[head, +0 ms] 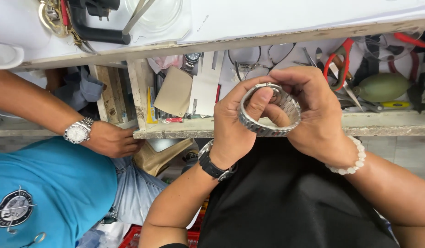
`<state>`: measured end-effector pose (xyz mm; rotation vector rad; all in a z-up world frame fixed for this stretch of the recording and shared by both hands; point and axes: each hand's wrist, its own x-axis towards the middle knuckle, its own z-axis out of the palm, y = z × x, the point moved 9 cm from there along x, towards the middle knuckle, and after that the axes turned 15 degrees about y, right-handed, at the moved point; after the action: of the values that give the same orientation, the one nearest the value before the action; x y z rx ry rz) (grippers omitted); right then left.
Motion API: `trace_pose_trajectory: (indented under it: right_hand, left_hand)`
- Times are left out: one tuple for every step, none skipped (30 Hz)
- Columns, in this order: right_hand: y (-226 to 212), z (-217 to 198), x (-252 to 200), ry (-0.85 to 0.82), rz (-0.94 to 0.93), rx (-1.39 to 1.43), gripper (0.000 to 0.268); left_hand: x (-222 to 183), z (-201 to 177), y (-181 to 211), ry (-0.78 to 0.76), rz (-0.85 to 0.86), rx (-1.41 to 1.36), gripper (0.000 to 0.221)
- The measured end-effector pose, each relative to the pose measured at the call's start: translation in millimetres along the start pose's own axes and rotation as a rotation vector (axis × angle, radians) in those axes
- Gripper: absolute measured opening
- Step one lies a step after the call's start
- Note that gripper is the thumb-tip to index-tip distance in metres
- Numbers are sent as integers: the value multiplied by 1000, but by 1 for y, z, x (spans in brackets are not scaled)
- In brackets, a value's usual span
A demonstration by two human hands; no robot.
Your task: Cleaning a watch case and glass using an air blower, followed by the delicate assembly of watch movement parts using tweezers.
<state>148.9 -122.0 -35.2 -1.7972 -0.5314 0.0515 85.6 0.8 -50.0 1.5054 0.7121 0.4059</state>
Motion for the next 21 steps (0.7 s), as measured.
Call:
trace_pose_trajectory:
  right_hand:
    - [0,-1,-2,22,-49,9,42]
    - [0,0,-1,26,-42,12,42]
    - [3,2,1,11,-10,-38,45]
    - [6,3,4,-4,22,-88,48]
    - [5,1,7,1,21,-85,48]
    - [0,1,9,-25,-24,-62,47]
    - [-5,2,10,-52,-68,-39,51]
    - [-5,3,10,-48,-68,-36,51]
    - [-5,-1,12,13,-64,0,45]
    - [-6,-5,13,74,-61,36,42]
    - [-5,-5,13,79,-61,35,42]
    - [2,-6,14,103,-10,3,44]
    - [8,-7,14,124,41,-28,46]
    - [8,-6,14,126,41,-27,46]
    - [9,-4,14,132,47,-32,52]
    - [9,-3,15,137,54,-37,60]
    - [11,-2,12,134,50,-33,60]
    - [12,-3,10,147,23,-33,55]
    - [12,-4,7,160,2,-34,52]
    - [13,-3,5,157,3,-31,52]
    - [8,-2,3,147,-79,-27,49]
  left_hand:
    - [2,0,-2,29,-14,30,27]
    - [3,1,-1,25,-18,37,27]
    - [6,0,-6,41,-89,14,31]
    - [8,0,-10,58,-160,-9,35]
    - [8,0,-12,55,-156,-5,35]
    - [6,6,-14,2,-210,-164,40]
    - [4,11,-16,-50,-266,-322,46]
    - [3,11,-17,-52,-264,-317,46]
    - [0,16,-12,-102,-228,-372,49]
    - [-3,20,-7,-153,-192,-426,53]
    - [-5,23,-4,-159,-191,-425,53]
    - [-6,22,1,-132,-152,-398,50]
    - [-7,22,6,-102,-113,-371,47]
    - [-7,23,9,-103,-111,-369,47]
    - [-6,22,16,-86,-60,-325,45]
    - [-5,21,22,-68,-9,-281,45]
    - [-5,21,20,-63,-4,-280,45]
    - [-4,19,16,-24,-1,-241,42]
    - [-4,16,12,15,-2,-200,40]
    - [-4,15,14,19,-3,-198,40]
    - [-2,12,14,61,-5,-159,38]
